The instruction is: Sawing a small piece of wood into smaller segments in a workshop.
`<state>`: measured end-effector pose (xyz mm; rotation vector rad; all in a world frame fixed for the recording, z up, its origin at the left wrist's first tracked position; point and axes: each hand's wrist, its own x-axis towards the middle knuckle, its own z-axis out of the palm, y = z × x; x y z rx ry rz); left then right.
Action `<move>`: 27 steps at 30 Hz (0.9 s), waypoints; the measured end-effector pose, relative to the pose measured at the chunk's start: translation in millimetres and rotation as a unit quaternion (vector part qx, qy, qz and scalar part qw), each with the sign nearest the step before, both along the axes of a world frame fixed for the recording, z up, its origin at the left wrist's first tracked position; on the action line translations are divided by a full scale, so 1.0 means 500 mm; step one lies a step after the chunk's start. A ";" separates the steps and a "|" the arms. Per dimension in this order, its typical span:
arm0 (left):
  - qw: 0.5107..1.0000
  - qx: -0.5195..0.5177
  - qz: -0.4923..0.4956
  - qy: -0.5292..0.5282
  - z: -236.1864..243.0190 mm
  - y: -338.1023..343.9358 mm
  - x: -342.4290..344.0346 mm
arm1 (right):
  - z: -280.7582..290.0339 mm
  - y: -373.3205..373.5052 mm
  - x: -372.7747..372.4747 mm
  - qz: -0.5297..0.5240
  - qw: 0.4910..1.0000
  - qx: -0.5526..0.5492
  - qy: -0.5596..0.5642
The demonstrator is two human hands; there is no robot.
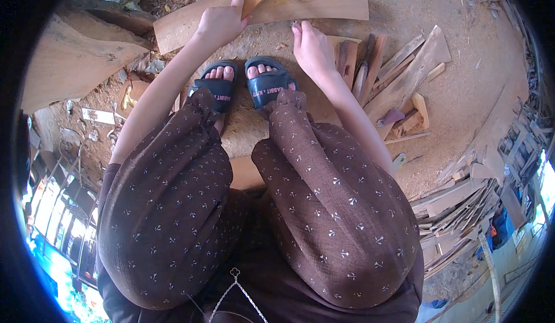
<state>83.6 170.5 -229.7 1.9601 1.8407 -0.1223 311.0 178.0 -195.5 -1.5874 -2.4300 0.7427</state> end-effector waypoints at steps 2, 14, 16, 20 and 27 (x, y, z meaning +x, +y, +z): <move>1.000 -0.001 0.000 0.002 0.000 -0.001 0.000 | -0.004 0.006 -0.004 0.006 1.000 0.014 0.016; 1.000 -0.005 0.012 0.022 0.000 -0.001 0.007 | -0.001 -0.044 0.015 0.021 0.997 -0.013 -0.069; 1.000 0.005 0.007 0.012 -0.001 -0.002 0.003 | 0.014 -0.069 0.047 0.001 0.996 -0.033 -0.083; 1.000 0.011 -0.005 -0.002 -0.005 -0.002 -0.002 | 0.046 -0.087 0.102 -0.003 0.990 -0.043 -0.133; 0.999 -0.007 -0.021 0.031 -0.001 0.005 -0.004 | 0.032 -0.037 0.015 0.016 0.994 -0.063 -0.092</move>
